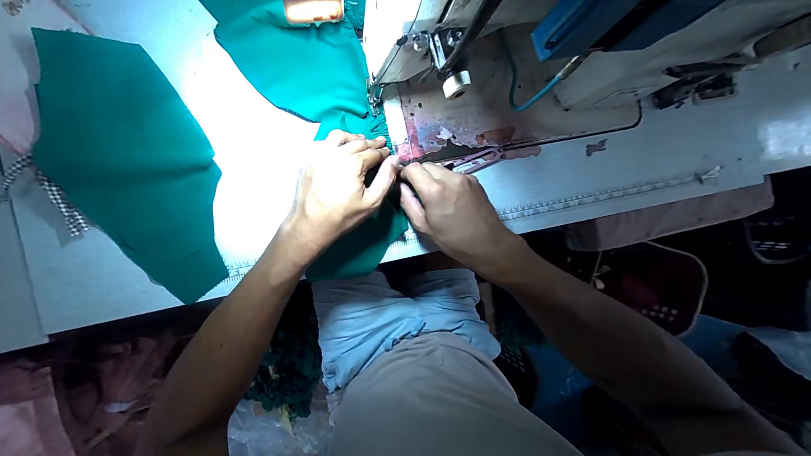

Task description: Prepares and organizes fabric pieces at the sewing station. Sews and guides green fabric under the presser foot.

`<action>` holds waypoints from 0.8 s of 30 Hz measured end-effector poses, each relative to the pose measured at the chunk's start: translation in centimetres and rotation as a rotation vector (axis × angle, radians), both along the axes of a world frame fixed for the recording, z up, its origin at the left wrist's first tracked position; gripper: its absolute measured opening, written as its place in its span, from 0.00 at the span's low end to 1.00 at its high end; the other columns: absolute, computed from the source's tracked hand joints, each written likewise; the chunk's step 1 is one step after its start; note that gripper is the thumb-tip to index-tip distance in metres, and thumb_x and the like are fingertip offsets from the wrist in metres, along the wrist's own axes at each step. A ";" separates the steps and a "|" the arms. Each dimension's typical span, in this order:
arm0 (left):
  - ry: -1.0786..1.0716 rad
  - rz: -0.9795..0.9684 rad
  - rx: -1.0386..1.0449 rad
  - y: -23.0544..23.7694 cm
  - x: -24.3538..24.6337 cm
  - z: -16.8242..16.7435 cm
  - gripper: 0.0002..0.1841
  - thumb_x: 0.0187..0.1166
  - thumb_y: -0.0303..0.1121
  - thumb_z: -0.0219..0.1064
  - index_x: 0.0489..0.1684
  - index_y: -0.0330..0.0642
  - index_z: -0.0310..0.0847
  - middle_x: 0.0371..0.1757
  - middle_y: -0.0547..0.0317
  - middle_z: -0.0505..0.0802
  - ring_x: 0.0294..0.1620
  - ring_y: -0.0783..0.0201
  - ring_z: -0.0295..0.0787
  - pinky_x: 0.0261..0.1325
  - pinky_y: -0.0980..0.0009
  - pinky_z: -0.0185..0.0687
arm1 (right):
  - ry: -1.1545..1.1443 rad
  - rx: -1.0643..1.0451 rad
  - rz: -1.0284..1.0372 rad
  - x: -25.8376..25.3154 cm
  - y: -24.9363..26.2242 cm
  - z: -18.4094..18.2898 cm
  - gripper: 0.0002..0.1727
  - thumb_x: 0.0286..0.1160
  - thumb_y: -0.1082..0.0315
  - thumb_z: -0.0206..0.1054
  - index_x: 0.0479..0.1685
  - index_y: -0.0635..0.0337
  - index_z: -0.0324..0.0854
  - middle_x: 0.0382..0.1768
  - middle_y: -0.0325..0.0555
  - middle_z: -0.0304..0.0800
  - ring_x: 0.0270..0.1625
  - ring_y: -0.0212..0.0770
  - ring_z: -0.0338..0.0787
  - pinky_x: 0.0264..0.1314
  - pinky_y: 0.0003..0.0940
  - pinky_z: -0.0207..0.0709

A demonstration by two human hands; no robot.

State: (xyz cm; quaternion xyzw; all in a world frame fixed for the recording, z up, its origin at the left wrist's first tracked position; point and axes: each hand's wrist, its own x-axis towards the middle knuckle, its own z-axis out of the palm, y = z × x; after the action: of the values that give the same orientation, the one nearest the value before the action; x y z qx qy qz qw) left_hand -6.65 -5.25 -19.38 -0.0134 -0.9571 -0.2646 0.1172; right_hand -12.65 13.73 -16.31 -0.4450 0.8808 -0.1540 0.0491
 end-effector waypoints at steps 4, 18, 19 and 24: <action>0.030 0.017 -0.083 0.4 -0.1 -0.8 0.17 0.87 0.46 0.58 0.57 0.53 0.93 0.69 0.67 0.92 0.72 0.57 0.84 0.71 0.58 0.76 | -0.054 -0.014 -0.038 1.1 0.6 0.4 0.18 0.84 0.64 0.66 0.67 0.62 0.84 0.51 0.56 0.84 0.42 0.50 0.89 0.37 0.43 0.84; 0.048 -0.013 -0.102 0.3 0.0 -1.1 0.17 0.88 0.42 0.57 0.58 0.51 0.93 0.70 0.64 0.92 0.73 0.56 0.84 0.72 0.58 0.75 | -0.125 -0.018 -0.077 -2.4 0.9 -0.1 0.19 0.86 0.51 0.61 0.52 0.58 0.87 0.41 0.50 0.85 0.42 0.47 0.87 0.43 0.43 0.80; 0.051 -0.016 -0.100 0.3 0.0 -1.1 0.17 0.88 0.42 0.57 0.58 0.51 0.93 0.69 0.64 0.92 0.73 0.55 0.84 0.72 0.58 0.75 | -0.107 -0.034 -0.074 -2.4 1.0 -0.2 0.17 0.88 0.54 0.60 0.52 0.58 0.87 0.43 0.50 0.80 0.43 0.45 0.84 0.45 0.38 0.78; 0.056 -0.010 -0.105 0.3 0.0 -1.1 0.17 0.88 0.42 0.57 0.57 0.51 0.93 0.69 0.64 0.92 0.72 0.55 0.84 0.70 0.57 0.75 | -0.086 -0.074 -0.025 -1.8 1.1 0.6 0.17 0.90 0.69 0.55 0.70 0.57 0.82 0.54 0.54 0.90 0.51 0.49 0.92 0.52 0.42 0.85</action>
State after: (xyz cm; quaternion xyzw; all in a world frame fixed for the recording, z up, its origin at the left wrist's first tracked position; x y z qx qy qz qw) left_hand -6.69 -4.91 -20.48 -0.0317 -0.9660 -0.2139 0.1418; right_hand -14.50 14.81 -15.67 -0.4283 0.8771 -0.2063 0.0686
